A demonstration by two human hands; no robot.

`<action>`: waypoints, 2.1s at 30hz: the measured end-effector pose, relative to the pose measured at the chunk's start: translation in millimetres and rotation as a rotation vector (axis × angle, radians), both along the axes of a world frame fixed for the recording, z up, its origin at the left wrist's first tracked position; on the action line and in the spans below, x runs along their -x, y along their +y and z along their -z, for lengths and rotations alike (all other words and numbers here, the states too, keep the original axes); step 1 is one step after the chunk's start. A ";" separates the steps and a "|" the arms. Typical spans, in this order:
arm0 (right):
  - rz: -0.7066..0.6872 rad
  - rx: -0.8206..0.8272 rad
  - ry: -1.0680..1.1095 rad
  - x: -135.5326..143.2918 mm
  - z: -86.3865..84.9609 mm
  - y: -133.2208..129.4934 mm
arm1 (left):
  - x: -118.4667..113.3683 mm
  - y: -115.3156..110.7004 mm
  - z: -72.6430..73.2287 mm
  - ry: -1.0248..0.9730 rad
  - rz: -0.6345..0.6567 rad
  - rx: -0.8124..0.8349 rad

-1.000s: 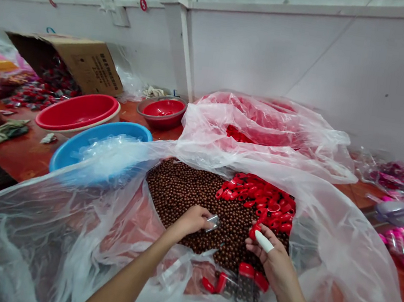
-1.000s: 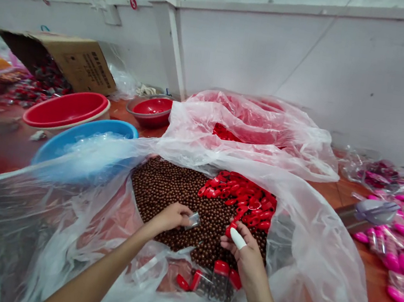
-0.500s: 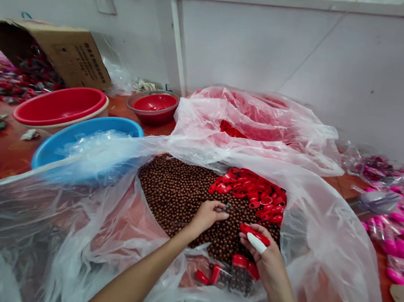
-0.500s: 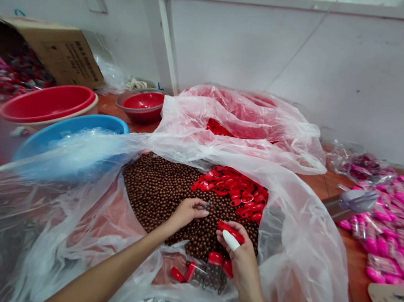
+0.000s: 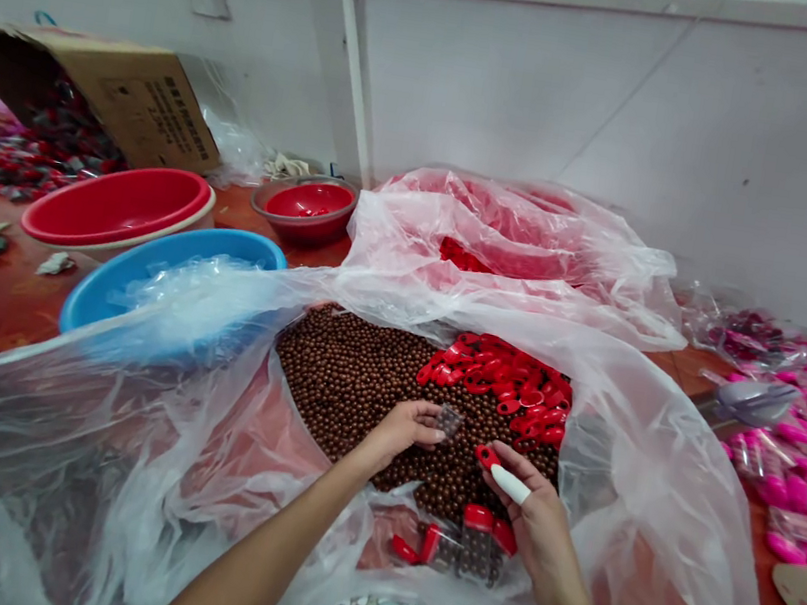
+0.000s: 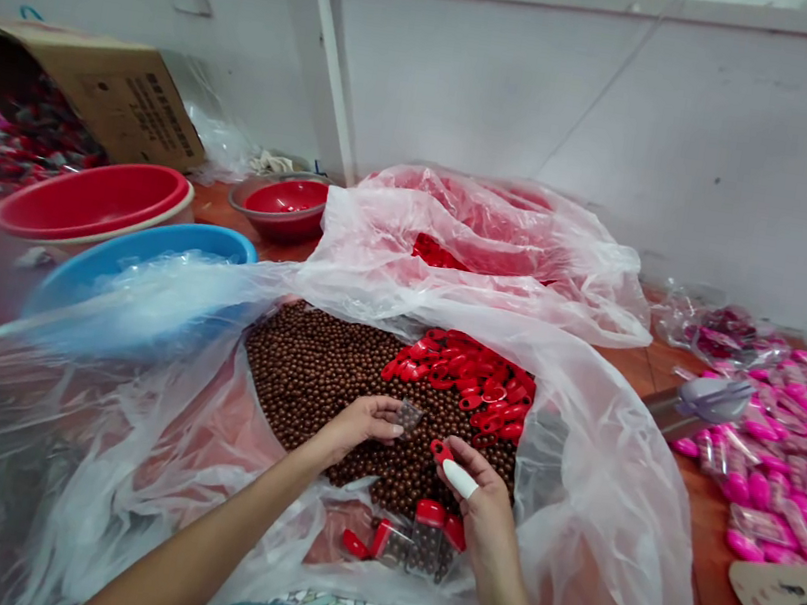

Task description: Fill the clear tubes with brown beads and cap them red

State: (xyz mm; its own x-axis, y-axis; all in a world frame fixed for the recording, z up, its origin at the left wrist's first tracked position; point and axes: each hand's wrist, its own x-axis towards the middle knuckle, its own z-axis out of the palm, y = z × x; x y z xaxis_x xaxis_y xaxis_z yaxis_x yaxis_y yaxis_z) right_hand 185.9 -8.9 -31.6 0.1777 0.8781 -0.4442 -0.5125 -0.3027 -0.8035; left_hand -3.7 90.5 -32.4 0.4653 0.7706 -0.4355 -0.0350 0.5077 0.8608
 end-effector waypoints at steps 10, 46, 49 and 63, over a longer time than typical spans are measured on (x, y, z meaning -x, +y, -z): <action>-0.048 0.060 0.117 3.3 -4.5 -1.0 | 20.0 -20.5 -31.4 -0.166 0.058 0.150; -0.310 -0.351 -0.339 26.3 -41.9 14.9 | 23.6 -53.2 -39.2 -0.292 0.019 0.175; -0.295 -0.339 -0.356 24.4 -38.1 13.3 | 24.7 -52.9 -36.9 -0.294 0.019 0.190; -0.416 -0.361 -0.670 20.2 -40.9 13.1 | 23.3 -53.5 -37.2 -0.180 0.045 0.086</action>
